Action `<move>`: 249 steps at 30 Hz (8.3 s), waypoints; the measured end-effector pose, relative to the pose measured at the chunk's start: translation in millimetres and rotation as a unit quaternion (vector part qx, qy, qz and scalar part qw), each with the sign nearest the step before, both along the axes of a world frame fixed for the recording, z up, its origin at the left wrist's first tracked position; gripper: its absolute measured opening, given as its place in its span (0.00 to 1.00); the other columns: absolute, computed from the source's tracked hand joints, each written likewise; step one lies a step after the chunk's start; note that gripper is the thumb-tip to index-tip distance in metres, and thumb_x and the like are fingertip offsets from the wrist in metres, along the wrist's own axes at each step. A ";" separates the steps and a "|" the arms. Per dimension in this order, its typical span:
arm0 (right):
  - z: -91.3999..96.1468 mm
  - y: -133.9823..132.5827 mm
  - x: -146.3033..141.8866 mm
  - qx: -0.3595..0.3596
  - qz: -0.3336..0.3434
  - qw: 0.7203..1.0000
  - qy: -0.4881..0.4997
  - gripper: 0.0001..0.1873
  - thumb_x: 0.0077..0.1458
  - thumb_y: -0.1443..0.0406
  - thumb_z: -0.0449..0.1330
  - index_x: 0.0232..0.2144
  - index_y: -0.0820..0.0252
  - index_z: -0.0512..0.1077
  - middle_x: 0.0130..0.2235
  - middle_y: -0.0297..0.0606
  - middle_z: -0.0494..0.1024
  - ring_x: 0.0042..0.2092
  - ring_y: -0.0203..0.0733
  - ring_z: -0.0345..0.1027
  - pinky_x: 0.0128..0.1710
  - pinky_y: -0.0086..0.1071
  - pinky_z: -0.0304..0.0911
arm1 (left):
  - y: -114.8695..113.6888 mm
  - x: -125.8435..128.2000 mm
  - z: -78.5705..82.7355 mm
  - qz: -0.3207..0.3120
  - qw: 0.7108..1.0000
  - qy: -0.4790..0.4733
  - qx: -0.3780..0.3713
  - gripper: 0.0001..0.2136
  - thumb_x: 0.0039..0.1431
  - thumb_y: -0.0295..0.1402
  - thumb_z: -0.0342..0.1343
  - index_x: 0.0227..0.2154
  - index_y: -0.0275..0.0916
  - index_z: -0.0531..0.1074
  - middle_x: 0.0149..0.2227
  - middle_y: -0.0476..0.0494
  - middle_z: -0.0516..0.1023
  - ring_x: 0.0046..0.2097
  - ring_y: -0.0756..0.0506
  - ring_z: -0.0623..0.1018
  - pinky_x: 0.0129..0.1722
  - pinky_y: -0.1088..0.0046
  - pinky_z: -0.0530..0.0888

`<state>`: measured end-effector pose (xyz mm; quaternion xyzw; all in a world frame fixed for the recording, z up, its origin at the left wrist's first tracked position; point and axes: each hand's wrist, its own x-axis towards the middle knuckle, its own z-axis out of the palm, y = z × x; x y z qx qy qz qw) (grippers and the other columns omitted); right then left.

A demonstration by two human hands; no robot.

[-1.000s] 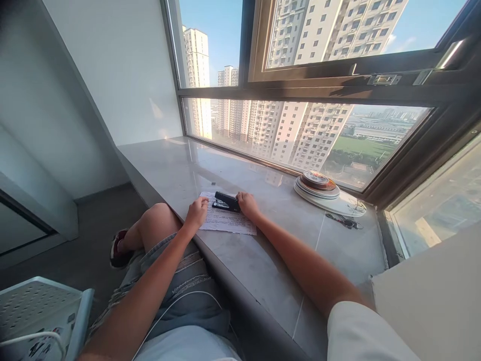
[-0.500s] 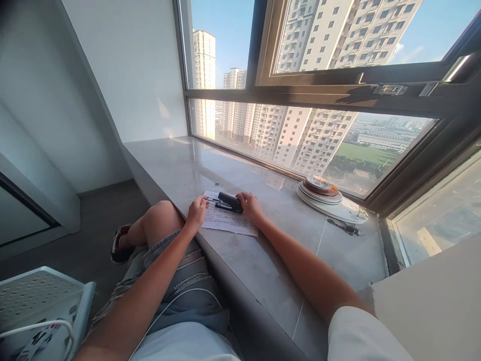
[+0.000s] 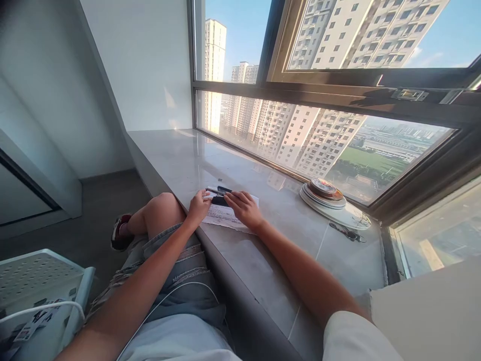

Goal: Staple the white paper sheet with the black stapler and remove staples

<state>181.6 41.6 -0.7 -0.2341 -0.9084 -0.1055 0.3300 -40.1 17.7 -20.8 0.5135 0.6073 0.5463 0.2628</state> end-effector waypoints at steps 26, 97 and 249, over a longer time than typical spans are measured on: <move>3.3 -9.4 -15.3 -0.043 -0.025 0.991 0.127 0.22 0.66 0.56 0.60 0.59 0.51 0.72 0.55 0.46 0.76 0.56 0.51 0.69 0.58 0.46 0.66 | -32.1 12.5 21.3 -0.154 0.974 0.003 0.169 0.10 0.68 0.33 0.54 0.50 0.43 0.65 0.51 0.39 0.81 0.52 0.43 0.82 0.53 0.63 0.79; -2.0 16.6 -4.0 -0.187 0.041 0.979 0.071 0.21 0.65 0.64 0.56 0.59 0.54 0.66 0.52 0.43 0.76 0.50 0.47 0.72 0.50 0.36 0.67 | 12.3 -36.8 23.6 -0.072 0.951 0.279 0.113 0.12 0.59 0.23 0.57 0.40 0.42 0.83 0.44 0.41 0.83 0.45 0.41 0.82 0.49 0.66 0.77; 3.7 48.2 47.6 -0.037 -0.249 0.963 0.099 0.21 0.70 0.60 0.49 0.61 0.51 0.69 0.56 0.45 0.75 0.56 0.53 0.64 0.62 0.49 0.49 | 50.0 20.5 5.5 -0.122 0.896 0.427 -0.013 0.11 0.69 0.31 0.47 0.46 0.42 0.74 0.54 0.34 0.74 0.57 0.34 0.71 0.58 0.50 0.64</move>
